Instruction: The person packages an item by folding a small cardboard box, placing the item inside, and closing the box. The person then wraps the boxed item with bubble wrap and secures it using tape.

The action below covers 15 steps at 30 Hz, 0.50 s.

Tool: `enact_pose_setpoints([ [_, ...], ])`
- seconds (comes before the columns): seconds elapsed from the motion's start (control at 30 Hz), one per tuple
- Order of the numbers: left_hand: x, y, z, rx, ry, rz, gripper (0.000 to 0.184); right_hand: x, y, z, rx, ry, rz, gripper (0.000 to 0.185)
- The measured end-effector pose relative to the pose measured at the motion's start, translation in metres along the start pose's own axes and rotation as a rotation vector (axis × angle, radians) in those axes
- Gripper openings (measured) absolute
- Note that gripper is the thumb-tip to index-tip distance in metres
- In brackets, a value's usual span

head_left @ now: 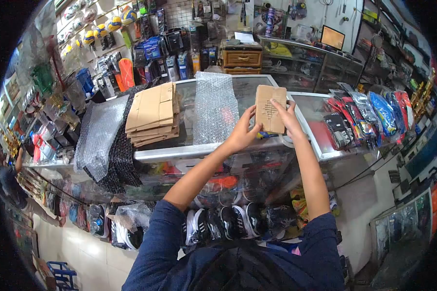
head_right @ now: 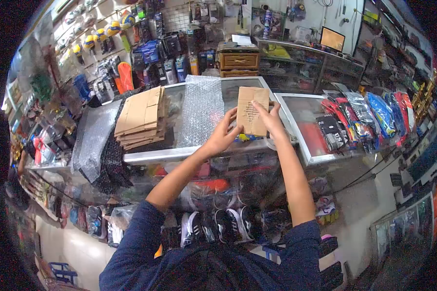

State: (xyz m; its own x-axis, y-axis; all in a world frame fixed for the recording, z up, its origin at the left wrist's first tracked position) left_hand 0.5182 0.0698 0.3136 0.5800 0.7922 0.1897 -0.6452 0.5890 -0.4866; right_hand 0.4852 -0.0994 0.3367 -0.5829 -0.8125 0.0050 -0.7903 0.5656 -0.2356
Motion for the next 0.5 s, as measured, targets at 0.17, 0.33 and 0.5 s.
enact_pose_setpoints([
  [0.17,0.036,0.016,0.008,-0.062,-0.254,0.016,0.060,0.001,-0.007,0.009,0.000,-0.007,-0.018,0.085],
  [0.33,0.122,0.049,0.014,-0.151,-0.583,0.072,0.057,-0.007,-0.012,-0.014,0.034,-0.032,-0.124,0.068],
  [0.5,0.149,0.086,-0.007,-0.002,-1.010,-0.080,0.072,-0.056,-0.012,-0.050,0.104,0.109,-0.468,0.063],
])
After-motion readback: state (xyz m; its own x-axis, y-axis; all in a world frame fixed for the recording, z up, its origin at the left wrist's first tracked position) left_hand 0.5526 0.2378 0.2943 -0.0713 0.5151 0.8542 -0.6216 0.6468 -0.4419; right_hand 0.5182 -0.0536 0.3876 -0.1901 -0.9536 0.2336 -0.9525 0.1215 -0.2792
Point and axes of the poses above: each hand's wrist, its own y-axis away from the middle knuckle, its own x-axis out of the back of the hand, z = x × y, the point moved 4 cm from there along -y, towards the middle knuckle, and after that the axes turned 5 degrees about z, right-handed, at the moved point
